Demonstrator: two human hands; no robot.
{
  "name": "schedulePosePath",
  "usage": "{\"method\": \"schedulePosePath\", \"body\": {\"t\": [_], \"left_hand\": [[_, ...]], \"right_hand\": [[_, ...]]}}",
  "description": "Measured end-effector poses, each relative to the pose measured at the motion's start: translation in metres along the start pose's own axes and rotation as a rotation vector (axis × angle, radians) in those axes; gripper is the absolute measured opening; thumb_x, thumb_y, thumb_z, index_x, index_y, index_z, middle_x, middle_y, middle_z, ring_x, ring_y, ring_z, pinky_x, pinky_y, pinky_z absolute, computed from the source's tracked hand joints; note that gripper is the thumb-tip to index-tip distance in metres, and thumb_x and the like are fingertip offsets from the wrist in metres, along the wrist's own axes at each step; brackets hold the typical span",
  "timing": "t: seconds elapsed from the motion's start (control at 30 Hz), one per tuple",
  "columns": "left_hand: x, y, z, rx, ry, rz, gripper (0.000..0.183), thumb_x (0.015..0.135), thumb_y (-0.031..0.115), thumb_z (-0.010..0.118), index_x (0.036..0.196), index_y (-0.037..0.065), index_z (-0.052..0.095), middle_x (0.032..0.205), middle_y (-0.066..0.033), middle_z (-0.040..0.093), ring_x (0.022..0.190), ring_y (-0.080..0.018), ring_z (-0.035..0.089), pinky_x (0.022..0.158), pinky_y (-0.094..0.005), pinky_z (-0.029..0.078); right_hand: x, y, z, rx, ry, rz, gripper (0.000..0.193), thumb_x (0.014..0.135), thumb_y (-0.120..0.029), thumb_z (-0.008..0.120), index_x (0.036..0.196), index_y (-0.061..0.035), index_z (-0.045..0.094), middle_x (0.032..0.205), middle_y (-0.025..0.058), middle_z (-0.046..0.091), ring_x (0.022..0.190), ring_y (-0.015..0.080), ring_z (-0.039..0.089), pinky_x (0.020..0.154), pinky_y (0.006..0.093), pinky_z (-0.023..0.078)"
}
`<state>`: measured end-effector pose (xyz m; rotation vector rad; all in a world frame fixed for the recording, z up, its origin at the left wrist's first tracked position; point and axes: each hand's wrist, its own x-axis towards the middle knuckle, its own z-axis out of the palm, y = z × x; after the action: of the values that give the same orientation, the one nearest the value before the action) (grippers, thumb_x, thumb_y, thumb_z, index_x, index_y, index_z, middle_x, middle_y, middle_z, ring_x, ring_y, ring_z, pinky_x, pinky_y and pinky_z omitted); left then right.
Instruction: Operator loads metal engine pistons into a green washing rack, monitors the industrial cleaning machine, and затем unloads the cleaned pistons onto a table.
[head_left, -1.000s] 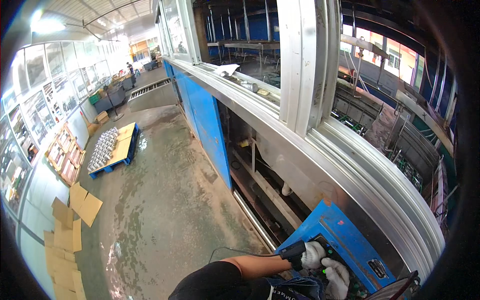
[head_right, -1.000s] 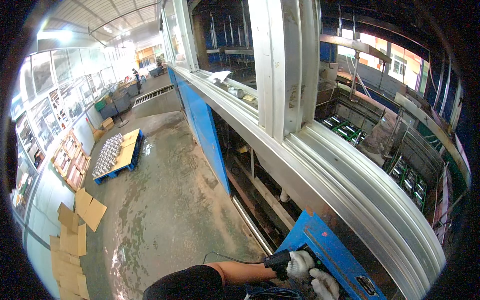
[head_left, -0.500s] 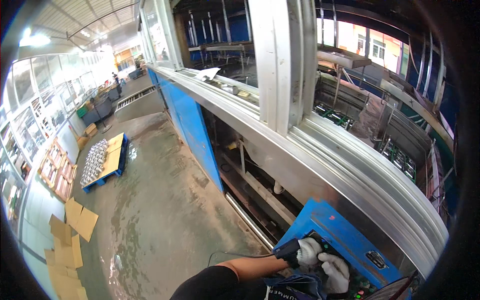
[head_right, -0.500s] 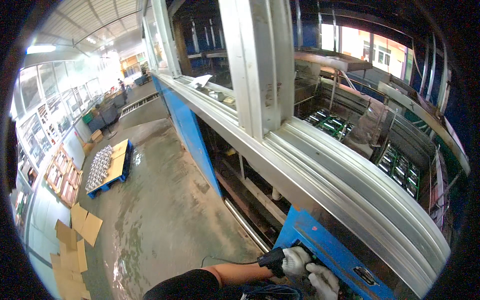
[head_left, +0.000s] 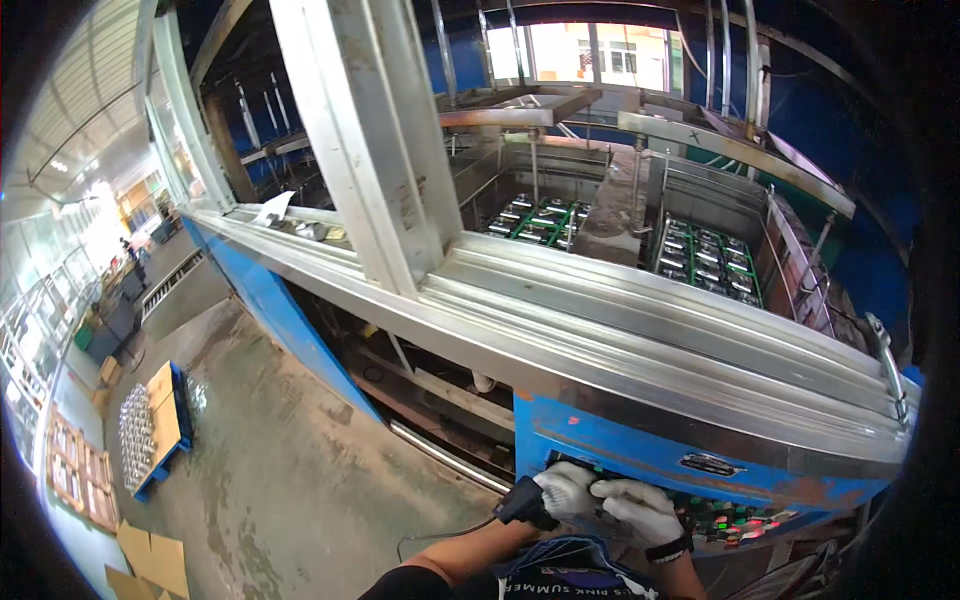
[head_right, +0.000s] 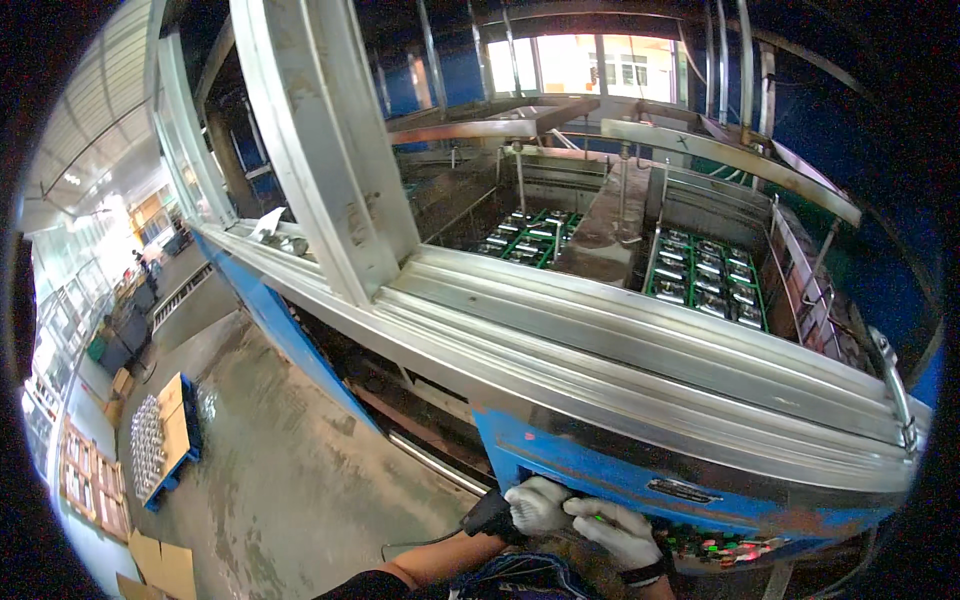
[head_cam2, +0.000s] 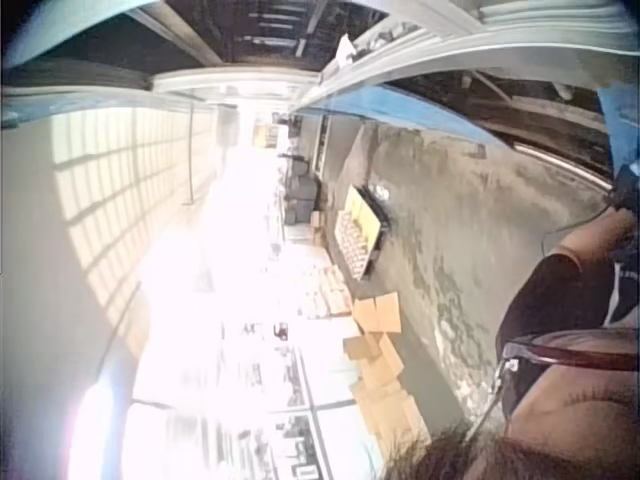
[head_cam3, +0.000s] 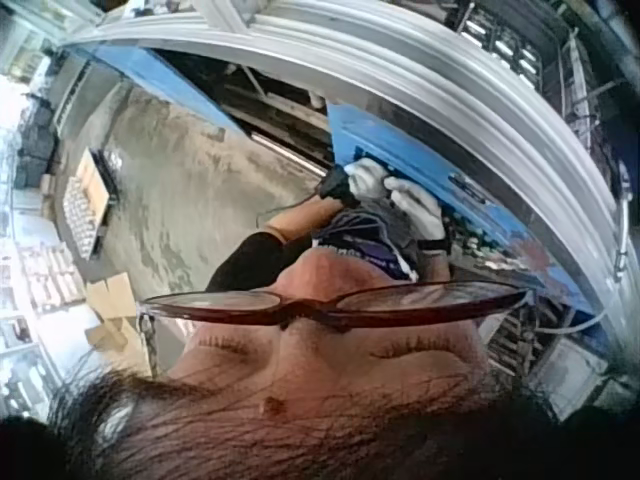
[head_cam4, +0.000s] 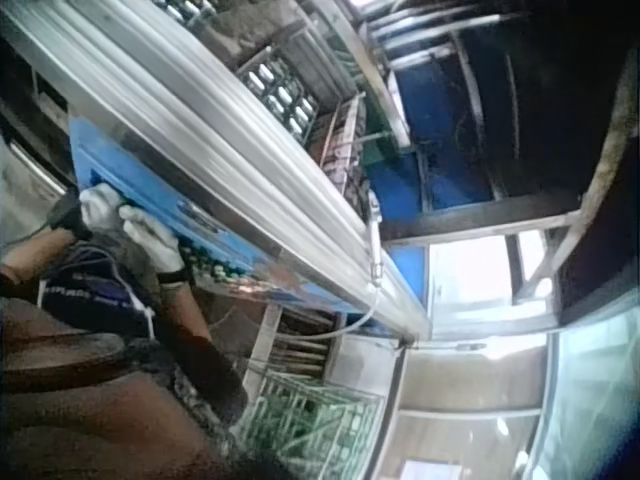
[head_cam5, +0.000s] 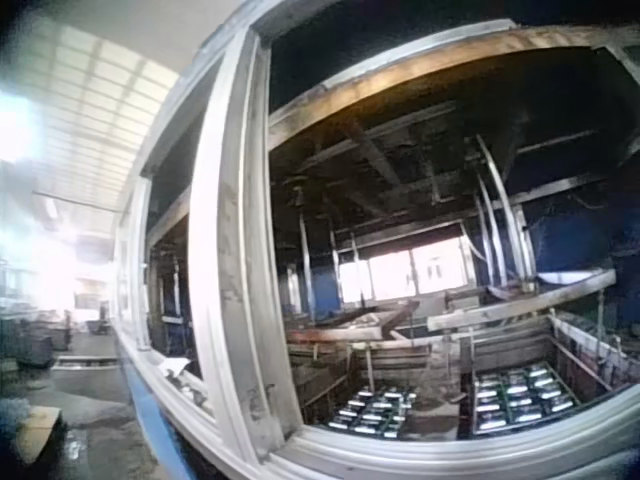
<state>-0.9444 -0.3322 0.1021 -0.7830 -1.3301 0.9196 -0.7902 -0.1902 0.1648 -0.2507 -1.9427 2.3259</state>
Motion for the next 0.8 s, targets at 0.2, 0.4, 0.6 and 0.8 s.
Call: {"method": "schedulePosePath", "body": {"t": [0.2,0.4,0.6,0.8], "left_hand": [[0.001,-0.002,0.01,0.461,0.165,-0.116,0.044,0.086,0.025,0.053,0.121,0.0,0.06,0.11,-0.0165,0.064,0.094,-0.0272,0.059,0.077,-0.0298,0.054],[0.002,0.014,0.028,0.394,0.414,-0.125,0.044,0.09,0.029,0.046,0.121,0.003,0.063,0.115,-0.0243,0.066,0.106,-0.0376,0.065,0.087,-0.0385,0.052],[0.004,0.0,-0.002,0.331,0.062,-0.309,0.049,0.085,0.032,0.047,0.122,0.003,0.061,0.115,-0.0215,0.065,0.102,-0.0295,0.064,0.086,-0.0318,0.052],[0.003,0.002,0.009,0.522,0.203,-0.242,0.039,0.089,0.029,0.045,0.114,0.005,0.064,0.11,-0.0167,0.067,0.095,-0.0287,0.065,0.076,-0.0324,0.054]], "right_hand": [[0.001,0.001,0.003,-0.052,-0.036,-0.022,0.024,0.09,-0.007,0.07,0.113,-0.0018,0.072,0.119,0.0102,0.07,0.115,0.0187,0.062,0.102,0.0336,0.047],[0.002,0.002,0.003,-0.033,-0.022,-0.005,0.028,0.087,-0.005,0.073,0.115,-0.0025,0.072,0.12,0.0087,0.069,0.114,0.0192,0.062,0.103,0.0343,0.046],[0.006,0.011,0.002,0.002,0.005,-0.048,0.03,0.084,-0.003,0.076,0.114,-0.0039,0.073,0.12,0.0077,0.069,0.116,0.0194,0.06,0.102,0.0351,0.045],[0.004,0.012,0.002,-0.092,0.035,-0.063,0.029,0.083,-0.004,0.078,0.112,-0.0053,0.075,0.122,0.0077,0.068,0.117,0.0211,0.06,0.103,0.0357,0.045]]}}
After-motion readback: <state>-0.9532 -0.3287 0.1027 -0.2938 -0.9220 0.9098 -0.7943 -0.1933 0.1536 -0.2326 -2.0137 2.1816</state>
